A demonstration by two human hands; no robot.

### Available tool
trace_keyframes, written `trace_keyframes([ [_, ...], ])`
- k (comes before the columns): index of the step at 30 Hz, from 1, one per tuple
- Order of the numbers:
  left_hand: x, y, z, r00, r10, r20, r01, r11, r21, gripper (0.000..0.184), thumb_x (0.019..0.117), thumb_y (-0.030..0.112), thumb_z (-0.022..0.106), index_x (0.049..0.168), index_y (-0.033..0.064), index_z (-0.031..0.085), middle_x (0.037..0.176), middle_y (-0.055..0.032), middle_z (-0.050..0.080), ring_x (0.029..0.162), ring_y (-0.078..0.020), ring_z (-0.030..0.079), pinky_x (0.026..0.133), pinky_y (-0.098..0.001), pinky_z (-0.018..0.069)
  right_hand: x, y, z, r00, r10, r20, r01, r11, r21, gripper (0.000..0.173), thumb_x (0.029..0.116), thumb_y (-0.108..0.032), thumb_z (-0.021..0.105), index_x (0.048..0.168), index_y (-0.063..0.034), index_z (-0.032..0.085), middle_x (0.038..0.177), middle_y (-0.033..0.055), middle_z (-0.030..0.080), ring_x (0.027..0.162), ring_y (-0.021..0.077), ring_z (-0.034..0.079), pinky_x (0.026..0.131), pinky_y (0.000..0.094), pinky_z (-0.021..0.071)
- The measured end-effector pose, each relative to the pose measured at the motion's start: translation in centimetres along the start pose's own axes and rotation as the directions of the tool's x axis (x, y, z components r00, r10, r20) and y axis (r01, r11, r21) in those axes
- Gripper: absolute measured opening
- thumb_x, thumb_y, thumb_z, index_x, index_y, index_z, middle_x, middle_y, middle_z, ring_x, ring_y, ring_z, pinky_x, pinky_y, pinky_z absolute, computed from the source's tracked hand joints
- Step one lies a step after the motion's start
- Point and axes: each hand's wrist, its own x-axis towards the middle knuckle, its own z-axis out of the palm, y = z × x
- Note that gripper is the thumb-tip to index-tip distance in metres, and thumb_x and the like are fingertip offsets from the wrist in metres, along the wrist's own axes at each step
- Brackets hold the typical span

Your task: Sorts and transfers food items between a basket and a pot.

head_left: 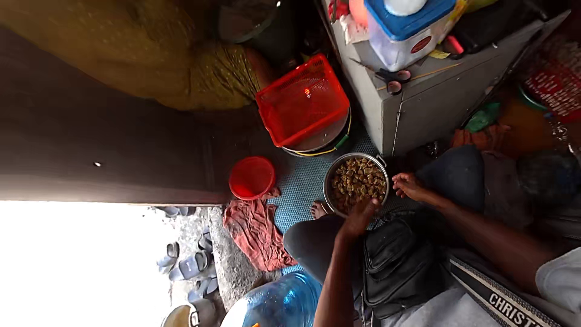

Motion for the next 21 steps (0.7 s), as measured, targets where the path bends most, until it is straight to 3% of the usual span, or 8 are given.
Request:
trace_keyframes([
  [3, 1.2, 0.4, 2.1, 0.945, 0.032, 0.327, 0.016, 0.99, -0.142, 0.064, 0.1045, 0.056, 0.042, 0.134, 0.0043, 0.064, 0.13, -0.0097, 0.068, 0.122, -0.0172, 0.063, 0.109, -0.0405, 0.0487, 0.8, -0.6, -0.5, 1.0, 0.016, 0.003, -0.016, 0.999, 0.04, 0.034, 0.1076, -0.023, 0.05, 0.135, -0.0042, 0.058, 0.11, 0.0135, 0.068, 0.084, 0.0186, 0.069, 0.073, 0.0347, 0.0584],
  [6, -0.7, 1.3, 1.5, 0.935, -0.008, 0.355, 0.097, 0.967, -0.234, 0.061, 0.101, 0.057, 0.051, 0.129, 0.0054, 0.067, 0.12, -0.0075, 0.072, 0.11, -0.0135, 0.067, 0.1, -0.0366, 0.0541, 1.0, -0.9, -0.2, 0.998, -0.033, 0.052, 0.031, 0.999, 0.032, 0.033, 0.1072, -0.022, 0.051, 0.135, -0.0041, 0.058, 0.111, 0.0136, 0.068, 0.085, 0.0188, 0.069, 0.076, 0.0353, 0.059],
  [10, -3.4, 3.1, 0.4, 0.969, -0.083, 0.234, 0.136, 0.966, -0.22, 0.05, 0.0962, 0.046, 0.062, 0.128, 0.0074, 0.066, 0.117, -0.0047, 0.071, 0.105, -0.0127, 0.068, 0.094, -0.0352, 0.0562, 1.5, -1.3, 0.4, 0.977, -0.168, 0.135, 0.174, 0.984, -0.036, 0.035, 0.1061, -0.021, 0.05, 0.133, -0.0009, 0.06, 0.114, 0.0181, 0.068, 0.092, 0.0246, 0.069, 0.083, 0.0417, 0.0584],
  [16, -11.1, 3.4, -2.3, 0.975, -0.198, -0.099, 0.156, 0.932, -0.329, 0.022, 0.0928, 0.029, 0.072, 0.105, 0.0111, 0.072, 0.091, -0.0025, 0.072, 0.081, -0.011, 0.069, 0.074, -0.0301, 0.0593, 1.6, -2.7, 1.5, 0.909, -0.272, 0.315, 0.357, 0.898, -0.256, 0.035, 0.1047, -0.026, 0.05, 0.128, -0.0052, 0.065, 0.115, 0.0162, 0.07, 0.105, 0.0278, 0.068, 0.095, 0.0495, 0.0529],
  [19, -15.3, 3.1, -2.6, 0.953, -0.279, -0.123, 0.201, 0.879, -0.433, 0.028, 0.0922, 0.036, 0.074, 0.105, 0.012, 0.074, 0.094, -0.0052, 0.075, 0.081, -0.0127, 0.071, 0.072, -0.0302, 0.0602, 0.9, -3.2, 1.7, 0.865, -0.3, 0.402, 0.432, 0.853, -0.292, 0.035, 0.1045, -0.026, 0.05, 0.128, -0.0054, 0.065, 0.114, 0.0171, 0.07, 0.107, 0.0308, 0.067, 0.096, 0.0535, 0.0514],
  [21, -16.6, 2.8, -2.0, 0.944, -0.312, -0.109, 0.234, 0.863, -0.447, 0.03, 0.0965, 0.036, 0.068, 0.11, 0.0096, 0.073, 0.102, -0.0083, 0.075, 0.088, -0.0167, 0.072, 0.074, -0.0341, 0.061, 0.1, -3.1, 1.9, 0.827, -0.288, 0.482, 0.472, 0.822, -0.318, 0.035, 0.1051, -0.027, 0.05, 0.129, -0.0058, 0.065, 0.114, 0.0183, 0.07, 0.107, 0.0336, 0.067, 0.095, 0.0564, 0.0512],
])
